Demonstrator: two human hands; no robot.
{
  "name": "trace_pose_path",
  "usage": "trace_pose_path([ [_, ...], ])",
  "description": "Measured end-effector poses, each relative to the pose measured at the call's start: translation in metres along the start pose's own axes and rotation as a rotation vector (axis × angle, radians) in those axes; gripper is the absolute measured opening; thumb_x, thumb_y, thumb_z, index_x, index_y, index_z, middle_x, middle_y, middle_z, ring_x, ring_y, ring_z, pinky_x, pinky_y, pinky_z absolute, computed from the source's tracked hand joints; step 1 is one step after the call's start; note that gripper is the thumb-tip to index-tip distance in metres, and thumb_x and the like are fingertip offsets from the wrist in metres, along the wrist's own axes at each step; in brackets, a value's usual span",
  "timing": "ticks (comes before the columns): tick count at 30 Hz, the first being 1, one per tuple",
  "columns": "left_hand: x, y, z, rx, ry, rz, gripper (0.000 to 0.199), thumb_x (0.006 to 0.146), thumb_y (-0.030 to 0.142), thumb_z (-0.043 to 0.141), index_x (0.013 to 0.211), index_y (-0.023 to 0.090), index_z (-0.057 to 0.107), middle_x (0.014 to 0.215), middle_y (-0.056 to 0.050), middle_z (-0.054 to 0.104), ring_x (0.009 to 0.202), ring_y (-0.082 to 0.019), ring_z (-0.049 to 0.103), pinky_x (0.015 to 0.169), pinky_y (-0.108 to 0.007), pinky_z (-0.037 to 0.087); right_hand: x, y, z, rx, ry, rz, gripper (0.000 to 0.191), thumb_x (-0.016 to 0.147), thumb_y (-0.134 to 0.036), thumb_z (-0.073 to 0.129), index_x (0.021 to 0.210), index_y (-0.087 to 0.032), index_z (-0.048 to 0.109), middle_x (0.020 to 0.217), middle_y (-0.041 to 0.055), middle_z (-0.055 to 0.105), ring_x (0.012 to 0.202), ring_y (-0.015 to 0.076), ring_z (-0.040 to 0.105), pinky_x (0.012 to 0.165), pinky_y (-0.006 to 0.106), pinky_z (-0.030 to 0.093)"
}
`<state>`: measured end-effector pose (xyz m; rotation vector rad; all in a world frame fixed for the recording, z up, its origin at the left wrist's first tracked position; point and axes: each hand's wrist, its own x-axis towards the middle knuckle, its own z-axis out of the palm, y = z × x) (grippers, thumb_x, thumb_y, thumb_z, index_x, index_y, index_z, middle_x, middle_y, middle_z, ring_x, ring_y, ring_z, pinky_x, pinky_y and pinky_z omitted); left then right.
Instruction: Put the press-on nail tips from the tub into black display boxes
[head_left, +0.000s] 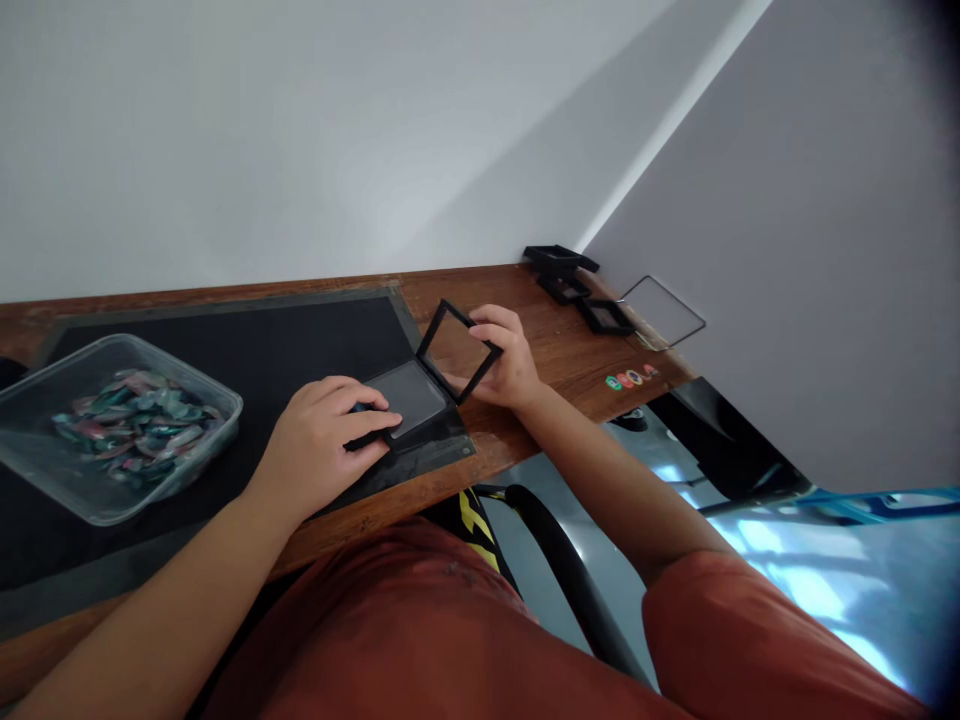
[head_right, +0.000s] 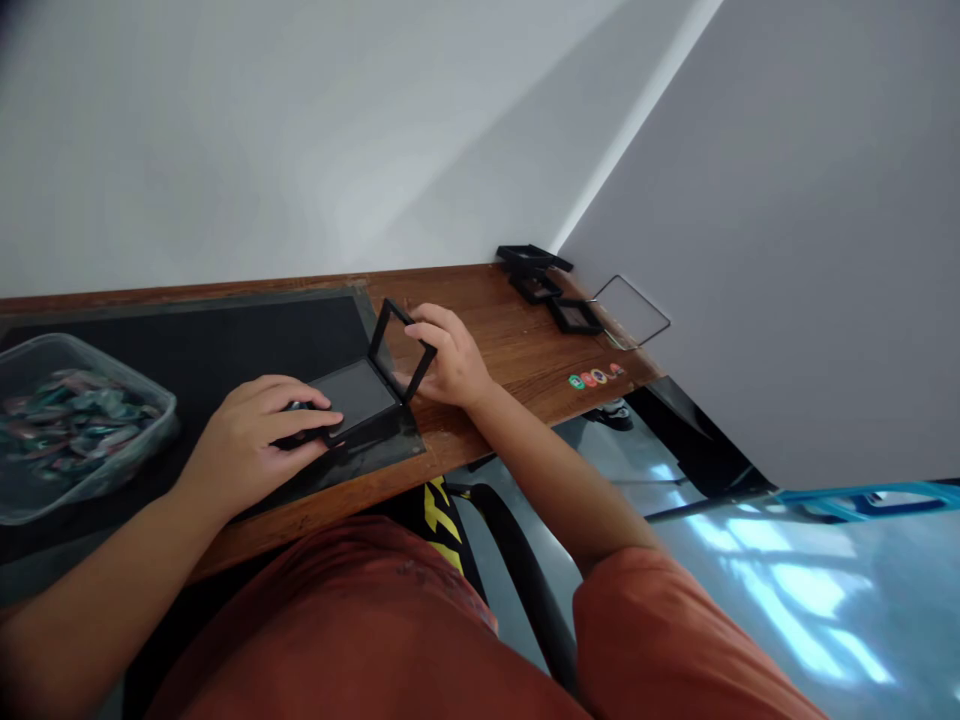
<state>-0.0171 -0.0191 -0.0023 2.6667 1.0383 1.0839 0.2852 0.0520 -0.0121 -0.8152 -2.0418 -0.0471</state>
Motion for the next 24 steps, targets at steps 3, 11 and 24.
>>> trace_pose_path([
  [3, 0.001, 0.0, -0.002, 0.062, 0.084, -0.008, 0.024, 0.084, 0.017, 0.072, 0.096, 0.034, 0.082, 0.1, -0.001, 0.081, 0.093, -0.025, 0.07, 0.083, -0.044, 0.054, -0.002, -0.003, 0.0, -0.077, 0.021, 0.052, 0.065, 0.066, -0.058, 0.088, 0.112, -0.024, 0.059, 0.103, 0.01, 0.067, 0.095, 0.0287, 0.066, 0.085, 0.048, 0.055],
  [11, 0.004, 0.002, -0.008, 0.022, 0.313, -0.094, 0.026, 0.086, 0.011, 0.069, 0.096, 0.032, 0.08, 0.102, -0.002, 0.079, 0.092, -0.024, 0.072, 0.084, -0.045, 0.056, 0.013, -0.031, -0.01, -0.081, -0.053, 0.186, 0.014, 0.092, -0.033, 0.064, 0.089, -0.022, 0.072, 0.071, -0.0011, 0.07, 0.059, 0.0124, 0.06, 0.062, 0.026, 0.045],
  [24, 0.003, -0.011, -0.006, -0.007, 0.06, -0.428, 0.012, 0.088, 0.029, 0.07, 0.097, 0.025, 0.076, 0.106, -0.002, 0.078, 0.1, -0.024, 0.072, 0.084, -0.037, 0.055, 0.102, 0.014, 0.046, 0.397, -0.386, 0.18, 0.027, 0.083, -0.016, 0.052, 0.107, -0.019, 0.061, 0.109, 0.0057, 0.07, 0.101, 0.017, 0.064, 0.095, 0.033, 0.048],
])
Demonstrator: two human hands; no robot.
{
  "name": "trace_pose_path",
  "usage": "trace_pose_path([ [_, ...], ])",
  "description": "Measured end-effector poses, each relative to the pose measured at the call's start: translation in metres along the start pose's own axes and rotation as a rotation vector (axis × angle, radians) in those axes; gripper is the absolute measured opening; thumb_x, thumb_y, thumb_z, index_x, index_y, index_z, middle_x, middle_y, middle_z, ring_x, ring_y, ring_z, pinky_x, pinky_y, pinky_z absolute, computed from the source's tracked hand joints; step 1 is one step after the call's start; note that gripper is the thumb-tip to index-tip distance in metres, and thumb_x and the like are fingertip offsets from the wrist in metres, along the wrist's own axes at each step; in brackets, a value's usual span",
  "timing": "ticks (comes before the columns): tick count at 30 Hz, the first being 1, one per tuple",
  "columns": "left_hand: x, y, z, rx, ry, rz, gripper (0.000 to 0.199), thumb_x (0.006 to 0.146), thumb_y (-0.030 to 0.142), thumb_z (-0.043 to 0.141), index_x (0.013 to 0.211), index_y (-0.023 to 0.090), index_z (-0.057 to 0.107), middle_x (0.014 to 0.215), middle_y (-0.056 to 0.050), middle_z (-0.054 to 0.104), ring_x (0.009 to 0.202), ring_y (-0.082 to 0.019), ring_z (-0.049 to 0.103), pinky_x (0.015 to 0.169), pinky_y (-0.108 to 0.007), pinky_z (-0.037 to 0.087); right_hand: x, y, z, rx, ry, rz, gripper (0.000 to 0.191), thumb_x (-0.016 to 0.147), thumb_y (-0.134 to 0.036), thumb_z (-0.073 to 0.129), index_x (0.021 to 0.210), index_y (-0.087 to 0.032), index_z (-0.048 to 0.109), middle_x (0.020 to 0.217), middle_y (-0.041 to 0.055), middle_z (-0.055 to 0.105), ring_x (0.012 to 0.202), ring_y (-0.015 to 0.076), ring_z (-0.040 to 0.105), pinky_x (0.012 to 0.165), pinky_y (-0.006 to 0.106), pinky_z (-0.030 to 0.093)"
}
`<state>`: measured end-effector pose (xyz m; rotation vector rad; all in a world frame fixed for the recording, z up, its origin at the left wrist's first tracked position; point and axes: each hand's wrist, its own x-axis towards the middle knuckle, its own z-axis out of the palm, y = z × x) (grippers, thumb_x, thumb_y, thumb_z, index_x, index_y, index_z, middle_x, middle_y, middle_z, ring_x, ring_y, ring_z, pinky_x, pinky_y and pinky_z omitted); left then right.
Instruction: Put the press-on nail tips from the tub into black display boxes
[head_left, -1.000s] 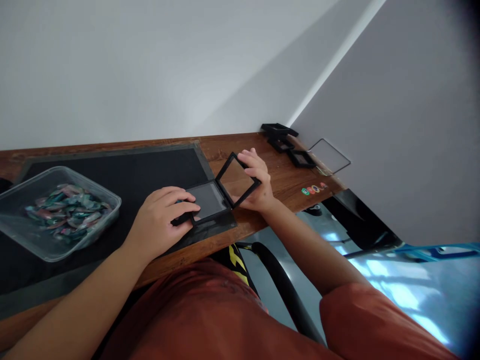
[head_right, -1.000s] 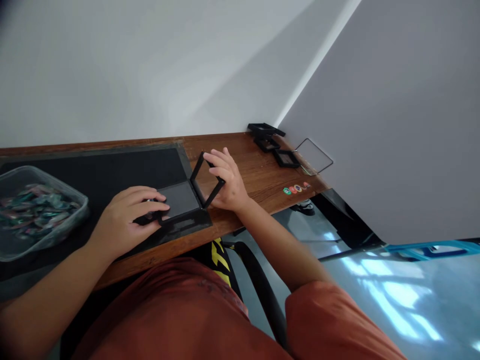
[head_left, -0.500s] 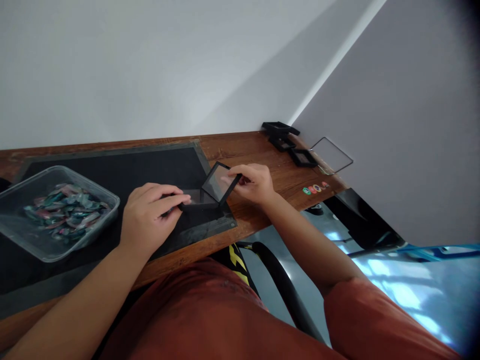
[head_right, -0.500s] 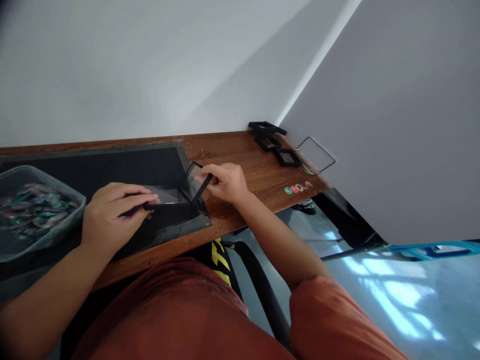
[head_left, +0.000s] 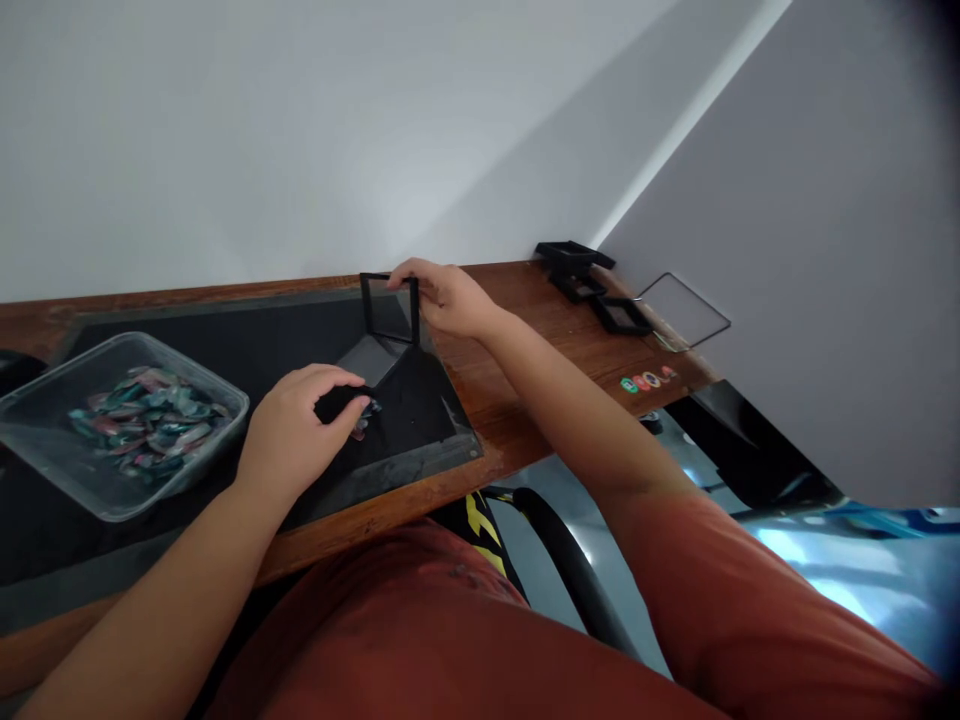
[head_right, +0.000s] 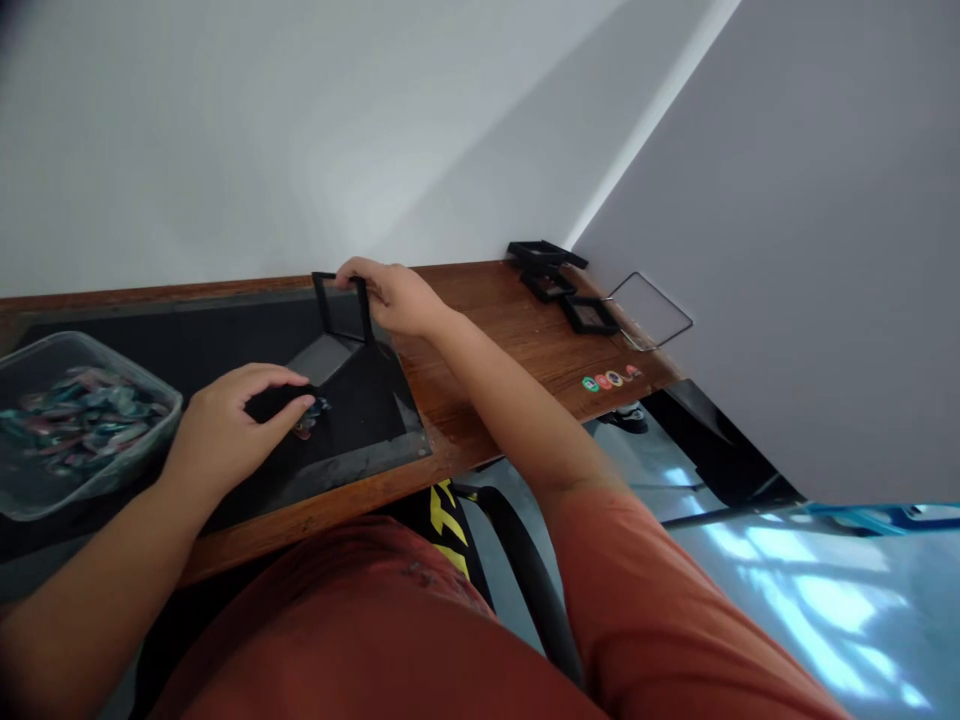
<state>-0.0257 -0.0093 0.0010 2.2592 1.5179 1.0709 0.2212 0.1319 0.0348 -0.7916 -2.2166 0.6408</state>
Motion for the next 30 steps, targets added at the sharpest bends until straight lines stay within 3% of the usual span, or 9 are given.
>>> trace_pose_path([
  [5, 0.002, 0.0, -0.003, 0.033, 0.054, -0.077, 0.017, 0.089, 0.035, 0.067, 0.101, 0.025, 0.076, 0.103, -0.004, 0.077, 0.094, -0.024, 0.071, 0.066, -0.031, 0.051, 0.013, 0.018, 0.013, 0.508, 0.031, 0.177, 0.033, 0.067, -0.015, 0.054, 0.099, -0.022, 0.05, 0.109, 0.0053, 0.069, 0.101, 0.0164, 0.065, 0.092, 0.032, 0.051],
  [9, 0.0, 0.001, -0.006, -0.004, -0.104, -0.201, 0.016, 0.089, 0.038, 0.066, 0.085, 0.026, 0.075, 0.077, -0.001, 0.075, 0.068, -0.019, 0.067, 0.055, -0.029, 0.046, 0.005, 0.025, 0.013, 0.72, 0.06, 0.338, 0.036, 0.058, -0.011, 0.047, 0.092, -0.022, 0.047, 0.11, 0.0057, 0.072, 0.093, 0.0155, 0.067, 0.082, 0.029, 0.052],
  [11, -0.003, -0.001, -0.007, 0.017, -0.156, -0.211, 0.016, 0.087, 0.04, 0.066, 0.087, 0.027, 0.075, 0.075, 0.0, 0.073, 0.064, -0.018, 0.064, 0.056, -0.029, 0.046, 0.001, 0.029, 0.014, 0.761, 0.05, 0.35, 0.037, 0.057, -0.008, 0.048, 0.092, -0.022, 0.048, 0.112, 0.006, 0.073, 0.095, 0.0155, 0.067, 0.08, 0.027, 0.051],
  [17, -0.006, -0.007, -0.008, 0.173, -0.286, -0.255, 0.039, 0.086, 0.05, 0.063, 0.118, 0.028, 0.07, 0.099, -0.004, 0.072, 0.071, -0.019, 0.063, 0.06, -0.031, 0.047, 0.0, 0.042, 0.026, 0.845, 0.126, 0.264, 0.033, 0.072, -0.011, 0.064, 0.098, -0.022, 0.047, 0.115, 0.0062, 0.072, 0.092, 0.0126, 0.068, 0.074, 0.021, 0.051],
  [24, -0.002, -0.008, -0.007, 0.207, -0.302, -0.309, 0.028, 0.083, 0.055, 0.064, 0.097, 0.035, 0.079, 0.09, -0.001, 0.076, 0.071, -0.023, 0.064, 0.059, -0.033, 0.045, 0.001, 0.033, 0.037, 0.896, 0.089, 0.232, 0.03, 0.079, -0.013, 0.066, 0.105, -0.022, 0.052, 0.118, 0.0065, 0.071, 0.091, 0.0122, 0.071, 0.075, 0.021, 0.053],
  [30, -0.006, -0.015, -0.001, 0.098, -0.241, -0.325, 0.028, 0.083, 0.056, 0.069, 0.097, 0.035, 0.079, 0.077, 0.001, 0.077, 0.061, -0.02, 0.065, 0.054, -0.03, 0.046, 0.001, 0.02, 0.042, 0.846, 0.119, 0.21, 0.033, 0.081, -0.013, 0.064, 0.113, -0.022, 0.062, 0.123, 0.0067, 0.072, 0.103, 0.0163, 0.072, 0.087, 0.028, 0.057],
])
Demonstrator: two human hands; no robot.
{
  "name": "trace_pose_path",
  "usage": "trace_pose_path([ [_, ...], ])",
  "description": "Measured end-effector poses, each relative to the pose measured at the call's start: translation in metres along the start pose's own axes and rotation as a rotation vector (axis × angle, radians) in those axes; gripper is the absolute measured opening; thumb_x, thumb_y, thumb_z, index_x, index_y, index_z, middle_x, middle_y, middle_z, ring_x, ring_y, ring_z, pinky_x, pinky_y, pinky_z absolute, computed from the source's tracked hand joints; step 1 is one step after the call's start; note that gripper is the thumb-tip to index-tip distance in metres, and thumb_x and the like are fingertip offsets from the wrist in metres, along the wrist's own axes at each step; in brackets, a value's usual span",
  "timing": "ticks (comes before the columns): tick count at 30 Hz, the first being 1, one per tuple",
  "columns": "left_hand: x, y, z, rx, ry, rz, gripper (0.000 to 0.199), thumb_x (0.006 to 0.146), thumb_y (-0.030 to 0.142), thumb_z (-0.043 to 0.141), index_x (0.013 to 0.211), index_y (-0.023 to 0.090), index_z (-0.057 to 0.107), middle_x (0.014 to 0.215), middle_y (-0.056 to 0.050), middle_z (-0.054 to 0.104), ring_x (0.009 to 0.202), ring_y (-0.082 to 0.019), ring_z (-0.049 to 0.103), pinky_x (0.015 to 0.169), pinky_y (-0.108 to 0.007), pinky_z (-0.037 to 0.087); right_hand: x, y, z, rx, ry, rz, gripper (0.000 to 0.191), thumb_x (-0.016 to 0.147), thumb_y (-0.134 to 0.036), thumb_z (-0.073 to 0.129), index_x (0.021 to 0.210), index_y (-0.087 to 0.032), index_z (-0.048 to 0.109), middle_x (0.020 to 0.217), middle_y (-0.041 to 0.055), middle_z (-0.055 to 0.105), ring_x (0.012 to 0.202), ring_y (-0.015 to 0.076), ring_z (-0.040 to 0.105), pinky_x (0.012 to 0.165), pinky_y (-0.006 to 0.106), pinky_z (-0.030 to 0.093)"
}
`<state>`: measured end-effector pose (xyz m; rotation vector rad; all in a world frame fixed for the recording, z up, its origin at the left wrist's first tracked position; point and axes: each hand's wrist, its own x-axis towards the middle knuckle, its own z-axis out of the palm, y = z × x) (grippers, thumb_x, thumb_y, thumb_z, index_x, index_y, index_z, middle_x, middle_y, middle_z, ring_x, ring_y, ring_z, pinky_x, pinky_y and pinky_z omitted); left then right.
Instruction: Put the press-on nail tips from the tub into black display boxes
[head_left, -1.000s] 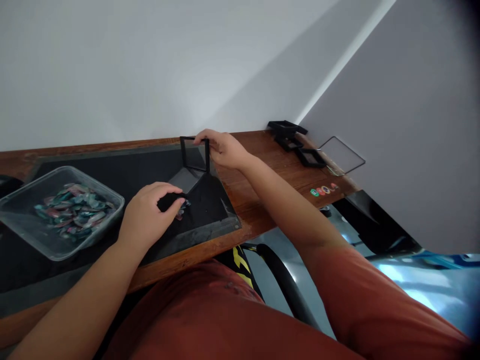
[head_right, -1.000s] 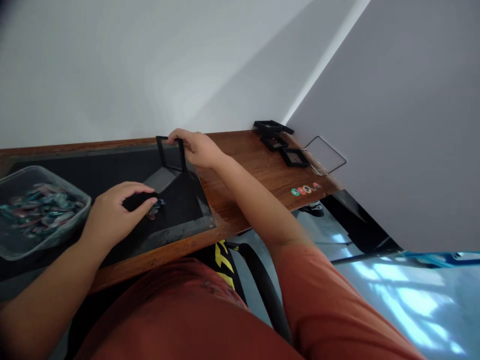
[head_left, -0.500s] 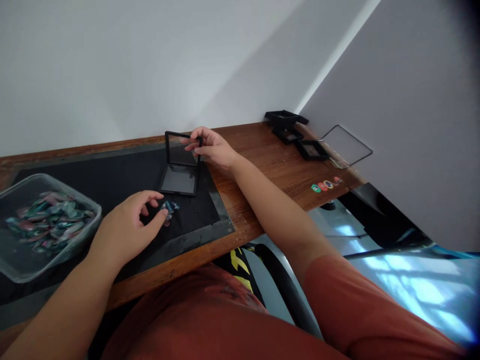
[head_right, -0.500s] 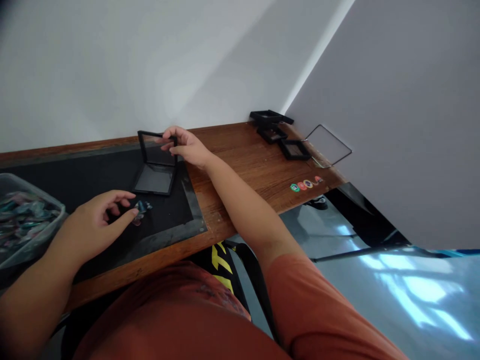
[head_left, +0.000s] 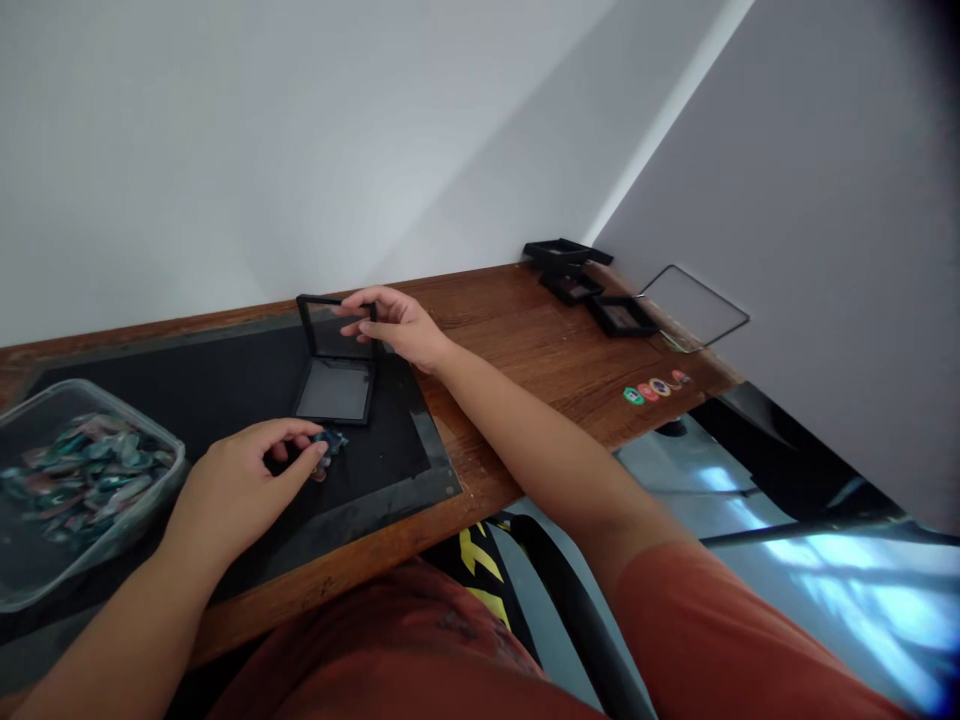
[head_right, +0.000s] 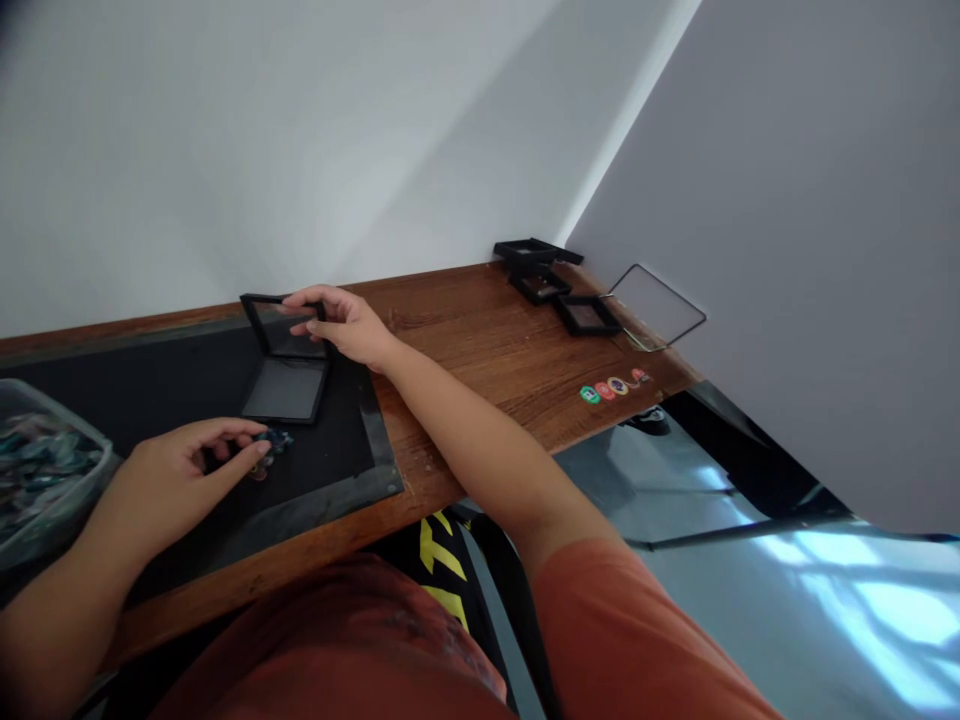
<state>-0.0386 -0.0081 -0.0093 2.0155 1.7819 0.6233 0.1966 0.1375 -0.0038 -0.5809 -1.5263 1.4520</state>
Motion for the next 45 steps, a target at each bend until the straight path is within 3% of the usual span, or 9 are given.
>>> trace_pose_path([
  [8, -0.002, 0.011, -0.001, -0.183, 0.347, -0.017, 0.024, 0.083, 0.05, 0.073, 0.093, 0.028, 0.077, 0.085, 0.001, 0.077, 0.07, -0.017, 0.069, 0.058, -0.027, 0.05, -0.003, -0.014, 0.004, -0.048, 0.03, 0.094, 0.063, 0.087, -0.003, 0.059, 0.147, -0.018, 0.047, 0.135, 0.0113, 0.067, 0.124, 0.0204, 0.066, 0.103, 0.034, 0.056],
  [18, 0.003, 0.002, 0.004, -0.2, 0.309, 0.018, 0.022, 0.089, 0.047, 0.068, 0.097, 0.027, 0.073, 0.09, 0.001, 0.074, 0.071, -0.016, 0.066, 0.065, -0.029, 0.052, 0.0, -0.011, -0.006, -0.119, 0.039, -0.03, 0.051, 0.091, -0.006, 0.057, 0.14, -0.019, 0.054, 0.15, 0.0095, 0.058, 0.136, 0.0217, 0.058, 0.114, 0.039, 0.051],
  [23, 0.005, -0.005, 0.01, -0.363, 0.247, 0.052, 0.02, 0.095, 0.044, 0.062, 0.103, 0.026, 0.064, 0.094, -0.001, 0.073, 0.089, -0.02, 0.072, 0.076, -0.032, 0.057, 0.004, -0.004, -0.011, -0.209, 0.044, -0.019, 0.051, 0.096, -0.012, 0.053, 0.147, -0.019, 0.049, 0.156, 0.0096, 0.053, 0.14, 0.0199, 0.055, 0.119, 0.039, 0.046],
  [27, 0.004, 0.0, 0.011, -0.497, 0.237, 0.041, 0.017, 0.098, 0.041, 0.06, 0.103, 0.025, 0.057, 0.095, -0.002, 0.074, 0.085, -0.018, 0.071, 0.07, -0.028, 0.056, 0.008, 0.007, -0.011, -0.202, -0.043, -0.028, 0.054, 0.095, -0.011, 0.056, 0.148, -0.018, 0.049, 0.16, 0.0108, 0.049, 0.144, 0.0181, 0.05, 0.123, 0.034, 0.041],
  [30, 0.004, 0.003, 0.009, -0.506, 0.288, 0.065, 0.014, 0.098, 0.037, 0.059, 0.103, 0.025, 0.055, 0.094, -0.002, 0.074, 0.08, -0.016, 0.069, 0.065, -0.026, 0.054, 0.008, 0.011, -0.011, -0.154, -0.063, 0.032, 0.059, 0.097, -0.012, 0.056, 0.153, -0.016, 0.039, 0.154, 0.0143, 0.055, 0.133, 0.0175, 0.061, 0.112, 0.031, 0.052],
  [32, 0.004, 0.004, 0.008, -0.509, 0.307, 0.074, 0.013, 0.098, 0.036, 0.059, 0.103, 0.024, 0.054, 0.093, -0.002, 0.073, 0.078, -0.016, 0.068, 0.063, -0.025, 0.053, 0.008, 0.01, -0.014, -0.165, -0.05, 0.125, 0.056, 0.099, -0.017, 0.055, 0.153, -0.018, 0.037, 0.146, 0.0148, 0.062, 0.108, 0.0164, 0.073, 0.09, 0.029, 0.062],
  [36, 0.005, 0.004, 0.008, -0.516, 0.303, 0.081, 0.013, 0.099, 0.036, 0.058, 0.103, 0.024, 0.054, 0.093, -0.002, 0.072, 0.077, -0.015, 0.066, 0.062, -0.025, 0.052, 0.005, 0.003, -0.021, -0.156, -0.017, 0.276, 0.042, 0.096, -0.023, 0.064, 0.135, -0.021, 0.051, 0.135, 0.0129, 0.069, 0.078, 0.0132, 0.073, 0.058, 0.022, 0.062],
  [42, 0.006, 0.003, 0.009, -0.503, 0.318, 0.109, 0.008, 0.099, 0.03, 0.057, 0.102, 0.023, 0.053, 0.094, -0.001, 0.07, 0.075, -0.013, 0.064, 0.063, -0.024, 0.05, 0.0, -0.005, -0.019, -0.158, -0.011, 0.228, 0.035, 0.093, -0.024, 0.066, 0.126, -0.021, 0.058, 0.127, 0.0097, 0.072, 0.087, 0.0155, 0.072, 0.055, 0.021, 0.06],
  [45, 0.006, 0.003, 0.009, -0.52, 0.332, 0.123, 0.008, 0.099, 0.029, 0.057, 0.102, 0.023, 0.052, 0.095, -0.001, 0.068, 0.074, -0.013, 0.063, 0.061, -0.023, 0.05, 0.002, -0.004, -0.017, -0.253, 0.004, 0.056, 0.031, 0.093, -0.022, 0.065, 0.124, -0.019, 0.061, 0.122, 0.0092, 0.074, 0.1, 0.0161, 0.069, 0.072, 0.024, 0.06],
])
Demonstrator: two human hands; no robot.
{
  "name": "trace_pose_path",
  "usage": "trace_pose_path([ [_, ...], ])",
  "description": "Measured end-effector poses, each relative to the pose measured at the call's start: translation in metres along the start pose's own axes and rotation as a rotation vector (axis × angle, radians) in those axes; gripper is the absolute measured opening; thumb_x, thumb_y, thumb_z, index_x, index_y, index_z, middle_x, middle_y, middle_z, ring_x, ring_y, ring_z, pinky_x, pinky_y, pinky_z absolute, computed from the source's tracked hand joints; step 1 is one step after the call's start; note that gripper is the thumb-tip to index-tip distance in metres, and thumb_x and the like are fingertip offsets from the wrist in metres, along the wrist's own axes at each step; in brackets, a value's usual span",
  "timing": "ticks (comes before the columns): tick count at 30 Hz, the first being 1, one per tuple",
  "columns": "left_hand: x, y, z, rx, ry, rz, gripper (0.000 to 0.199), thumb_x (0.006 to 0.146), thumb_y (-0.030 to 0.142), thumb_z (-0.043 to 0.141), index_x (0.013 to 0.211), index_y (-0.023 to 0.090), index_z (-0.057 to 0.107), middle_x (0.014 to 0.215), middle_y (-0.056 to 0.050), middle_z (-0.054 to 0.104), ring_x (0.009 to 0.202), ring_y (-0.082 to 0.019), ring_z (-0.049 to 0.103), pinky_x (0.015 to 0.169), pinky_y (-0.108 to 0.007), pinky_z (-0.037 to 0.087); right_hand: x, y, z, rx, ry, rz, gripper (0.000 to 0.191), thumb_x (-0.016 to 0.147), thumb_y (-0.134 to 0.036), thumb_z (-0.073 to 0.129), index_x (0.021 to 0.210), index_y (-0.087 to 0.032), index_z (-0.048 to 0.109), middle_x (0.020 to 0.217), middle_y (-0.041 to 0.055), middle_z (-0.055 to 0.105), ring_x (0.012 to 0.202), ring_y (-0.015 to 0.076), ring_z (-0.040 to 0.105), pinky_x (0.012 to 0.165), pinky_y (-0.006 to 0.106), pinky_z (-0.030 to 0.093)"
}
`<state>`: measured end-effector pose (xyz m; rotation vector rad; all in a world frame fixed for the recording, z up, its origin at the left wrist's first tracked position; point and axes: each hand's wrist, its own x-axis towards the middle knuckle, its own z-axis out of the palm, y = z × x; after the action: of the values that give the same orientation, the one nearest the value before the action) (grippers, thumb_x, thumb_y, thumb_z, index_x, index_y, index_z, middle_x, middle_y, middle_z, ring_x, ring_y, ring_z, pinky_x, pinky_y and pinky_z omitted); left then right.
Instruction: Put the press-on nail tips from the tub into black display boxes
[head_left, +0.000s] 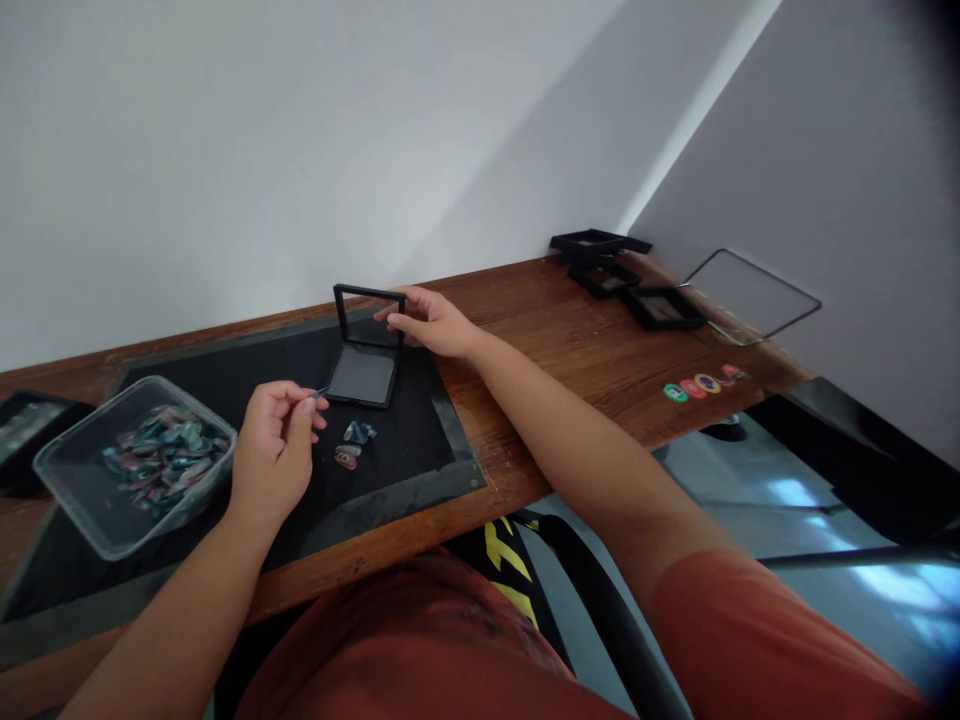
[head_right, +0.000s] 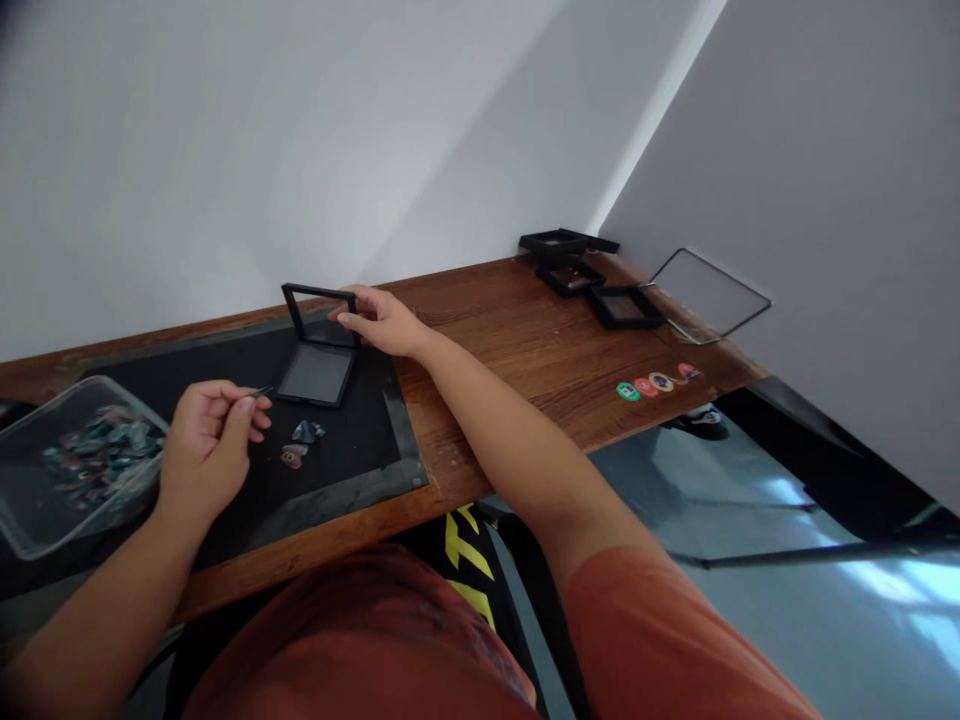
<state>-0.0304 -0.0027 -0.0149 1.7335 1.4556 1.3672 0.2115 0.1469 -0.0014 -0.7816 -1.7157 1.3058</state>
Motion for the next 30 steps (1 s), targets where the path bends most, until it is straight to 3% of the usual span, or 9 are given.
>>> trace_pose_path([
  [3, -0.001, 0.001, 0.0, 0.012, 0.008, 0.013, 0.008, 0.099, 0.029, 0.057, 0.103, 0.023, 0.054, 0.096, -0.002, 0.067, 0.074, -0.012, 0.063, 0.062, -0.024, 0.05, 0.004, 0.004, -0.001, -0.042, -0.013, -0.117, 0.027, 0.093, -0.018, 0.063, 0.12, -0.018, 0.062, 0.111, 0.0071, 0.076, 0.099, 0.0153, 0.068, 0.091, 0.031, 0.057],
  [8, -0.001, 0.004, 0.003, 0.005, 0.03, 0.028, 0.009, 0.098, 0.029, 0.058, 0.103, 0.022, 0.055, 0.095, -0.002, 0.067, 0.072, -0.012, 0.063, 0.061, -0.024, 0.049, 0.011, 0.012, 0.002, -0.02, -0.093, 0.016, 0.012, 0.097, -0.016, 0.053, 0.108, -0.018, 0.059, 0.086, 0.0019, 0.073, 0.072, 0.0125, 0.062, 0.081, 0.031, 0.055],
  [15, -0.004, 0.003, 0.005, 0.013, -0.005, 0.027, 0.01, 0.098, 0.03, 0.058, 0.103, 0.022, 0.058, 0.095, -0.003, 0.065, 0.078, -0.013, 0.064, 0.067, -0.026, 0.049, 0.013, 0.012, 0.016, -0.025, -0.033, -0.051, 0.008, 0.098, -0.015, 0.053, 0.103, -0.02, 0.057, 0.087, 0.0016, 0.07, 0.083, 0.0128, 0.063, 0.089, 0.029, 0.055],
  [22, -0.005, 0.001, 0.005, 0.011, -0.03, 0.013, 0.01, 0.097, 0.03, 0.06, 0.104, 0.023, 0.06, 0.096, -0.003, 0.066, 0.081, -0.015, 0.065, 0.069, -0.027, 0.049, 0.014, 0.017, 0.005, -0.046, 0.125, -0.053, 0.014, 0.1, -0.024, 0.052, 0.113, -0.021, 0.055, 0.095, 0.0028, 0.069, 0.082, 0.0124, 0.064, 0.08, 0.026, 0.056],
  [26, -0.005, 0.0, 0.004, 0.026, -0.026, 0.022, 0.011, 0.097, 0.03, 0.06, 0.105, 0.023, 0.06, 0.096, -0.003, 0.066, 0.081, -0.015, 0.066, 0.07, -0.027, 0.049, 0.013, 0.025, 0.003, -0.167, 0.126, -0.022, 0.034, 0.098, -0.03, 0.056, 0.129, -0.016, 0.056, 0.108, 0.0087, 0.072, 0.096, 0.0168, 0.066, 0.098, 0.035, 0.055],
  [30, -0.004, 0.001, 0.003, 0.055, -0.011, 0.014, 0.01, 0.097, 0.03, 0.059, 0.104, 0.022, 0.06, 0.095, -0.003, 0.067, 0.078, -0.014, 0.064, 0.07, -0.028, 0.049, 0.005, 0.02, 0.003, -0.341, 0.117, -0.024, 0.065, 0.095, -0.047, 0.061, 0.152, -0.018, 0.046, 0.145, 0.0171, 0.058, 0.132, 0.0295, 0.056, 0.116, 0.05, 0.045],
])
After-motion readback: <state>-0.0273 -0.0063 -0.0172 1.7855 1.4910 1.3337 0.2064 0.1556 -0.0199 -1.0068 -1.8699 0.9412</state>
